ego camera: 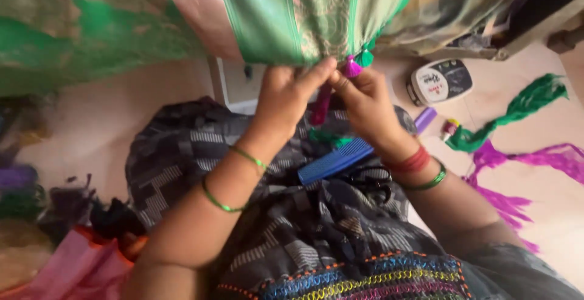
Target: Attaching decorative tassels to the border of a green saree.
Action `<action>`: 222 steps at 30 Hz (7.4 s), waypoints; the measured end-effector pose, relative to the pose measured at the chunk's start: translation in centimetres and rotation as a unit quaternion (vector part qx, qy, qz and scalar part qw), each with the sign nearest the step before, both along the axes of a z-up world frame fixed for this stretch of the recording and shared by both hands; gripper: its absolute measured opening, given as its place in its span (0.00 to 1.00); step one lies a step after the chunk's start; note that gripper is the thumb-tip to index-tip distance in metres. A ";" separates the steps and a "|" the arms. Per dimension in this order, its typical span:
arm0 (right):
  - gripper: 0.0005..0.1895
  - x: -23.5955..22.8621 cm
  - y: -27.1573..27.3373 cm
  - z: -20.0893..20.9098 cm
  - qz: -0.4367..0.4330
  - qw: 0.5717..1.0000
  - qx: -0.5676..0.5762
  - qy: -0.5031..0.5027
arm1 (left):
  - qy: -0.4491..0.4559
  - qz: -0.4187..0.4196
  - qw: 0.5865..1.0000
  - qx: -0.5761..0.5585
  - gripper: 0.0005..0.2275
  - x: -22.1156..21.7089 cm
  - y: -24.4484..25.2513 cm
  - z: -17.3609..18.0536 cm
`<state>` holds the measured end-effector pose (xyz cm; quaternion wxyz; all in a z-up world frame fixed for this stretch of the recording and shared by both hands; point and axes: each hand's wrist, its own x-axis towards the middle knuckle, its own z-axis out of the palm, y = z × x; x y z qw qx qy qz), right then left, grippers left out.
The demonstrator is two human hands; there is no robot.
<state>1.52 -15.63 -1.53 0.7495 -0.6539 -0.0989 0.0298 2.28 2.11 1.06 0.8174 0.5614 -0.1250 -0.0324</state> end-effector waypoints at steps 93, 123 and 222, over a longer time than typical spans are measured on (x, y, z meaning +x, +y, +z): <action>0.22 -6.0 -6.4 2.1 -0.002 0.518 -0.533 -0.669 | 0.115 -0.046 0.991 0.058 0.07 2.3 2.0 5.1; 0.07 -0.8 4.5 -1.0 -0.125 0.990 0.056 -0.027 | -0.123 0.106 0.973 0.166 0.10 -1.0 0.8 0.4; 0.07 -2.6 -14.4 4.2 0.096 0.905 0.379 -0.170 | 0.238 -0.033 0.939 -0.245 0.08 1.3 1.0 -0.9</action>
